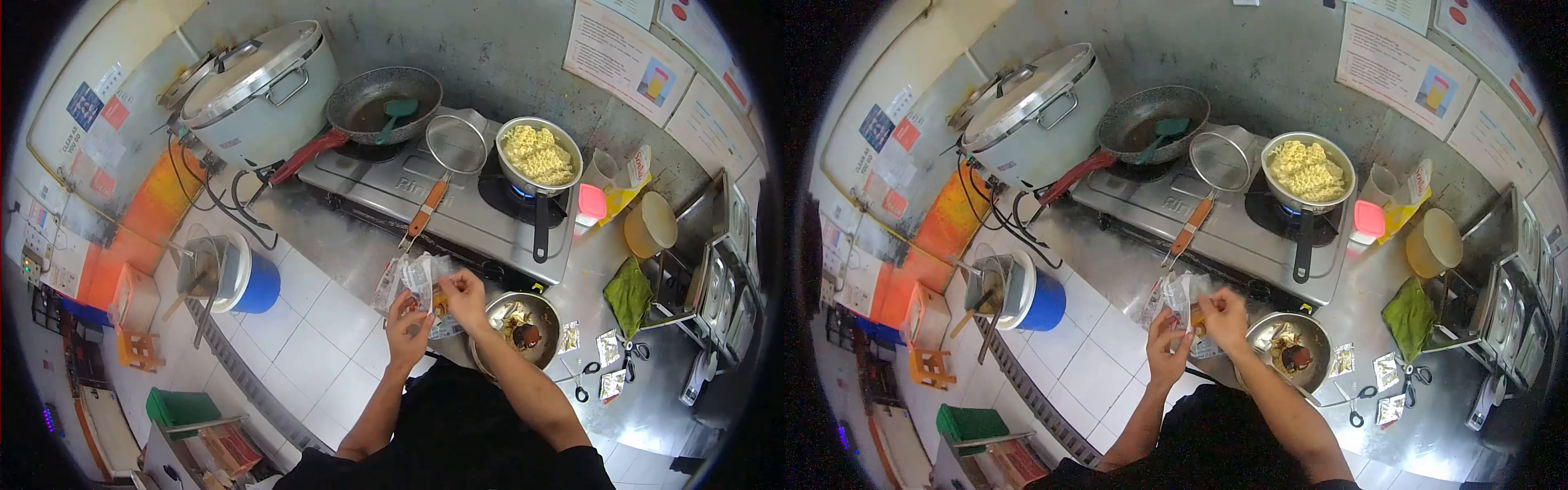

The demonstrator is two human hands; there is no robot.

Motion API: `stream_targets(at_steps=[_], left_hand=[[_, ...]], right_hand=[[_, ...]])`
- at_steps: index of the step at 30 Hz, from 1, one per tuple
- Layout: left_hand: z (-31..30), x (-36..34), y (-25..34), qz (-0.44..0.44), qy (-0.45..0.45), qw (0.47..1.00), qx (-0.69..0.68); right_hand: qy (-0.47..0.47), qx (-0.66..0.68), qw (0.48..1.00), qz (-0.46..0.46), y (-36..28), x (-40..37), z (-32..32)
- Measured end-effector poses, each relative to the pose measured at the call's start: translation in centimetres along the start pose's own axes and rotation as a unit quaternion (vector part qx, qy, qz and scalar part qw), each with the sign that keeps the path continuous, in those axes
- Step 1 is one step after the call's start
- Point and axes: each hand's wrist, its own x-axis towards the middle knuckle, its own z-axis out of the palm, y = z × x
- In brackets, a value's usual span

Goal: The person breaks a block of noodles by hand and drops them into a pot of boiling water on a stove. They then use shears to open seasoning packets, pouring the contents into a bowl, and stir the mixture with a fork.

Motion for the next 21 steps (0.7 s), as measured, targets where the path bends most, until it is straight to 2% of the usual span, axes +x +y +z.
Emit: stream_targets(at_steps=[1, 2, 3, 4, 6, 7, 9, 10, 12, 14, 17, 19, 21], left_hand=[[0.3, -0.1, -0.1, -0.022, 0.006, 0.999, -0.046], [0.4, -0.2, -0.2, -0.044, 0.014, 0.995, -0.092], [0.2, -0.2, -0.4, -0.044, 0.013, 0.995, -0.091], [0.0, -0.2, -0.6, -0.038, -0.008, 0.996, -0.084], [-0.2, -0.1, -1.0, -0.032, -0.029, 0.996, -0.076], [-0.2, -0.2, -1.0, -0.028, -0.026, 0.995, -0.095], [-0.3, -0.4, -1.0, -0.023, -0.023, 0.993, -0.113], [-0.2, -0.3, -0.8, -0.034, -0.012, 0.990, -0.139], [-0.2, 0.0, -0.8, -0.043, 0.000, 0.986, -0.164], [-0.4, 0.4, -1.1, -0.054, 0.057, 0.981, -0.177], [-1.3, 1.7, -1.8, -0.016, 0.066, 0.986, -0.152], [-2.0, 2.9, -2.5, -0.027, 0.073, 0.982, -0.170], [-2.9, 4.6, -3.2, -0.035, 0.084, 0.978, -0.187]], right_hand=[[0.002, 0.002, 1.000, -0.001, -0.2, -0.3, 0.2], [-0.009, -0.088, 0.995, -0.037, -0.3, -0.7, 0.4], [-0.021, -0.178, 0.981, -0.073, -1.2, -1.3, 0.5], [-0.021, -0.177, 0.981, -0.074, -2.6, -1.8, 0.5], [-0.063, -0.386, 0.903, -0.178, -5.3, -2.1, 0.5], [-0.063, -0.385, 0.903, -0.177, -5.5, -1.8, 0.6], [-0.086, -0.493, 0.841, -0.206, -6.2, -1.2, 1.1], [-0.085, -0.492, 0.841, -0.207, -6.7, -0.9, 1.2], [-0.211, -0.486, 0.837, -0.137, -7.9, -0.7, 1.3], [-0.220, -0.485, 0.831, -0.160, -7.3, -0.4, 1.6], [-0.230, -0.501, 0.818, -0.166, -8.3, 0.0, 2.1], [-0.228, -0.515, 0.811, -0.156, -9.6, -0.4, 2.1], [-0.172, -0.438, 0.865, -0.174, -10.9, -0.8, 1.7]])
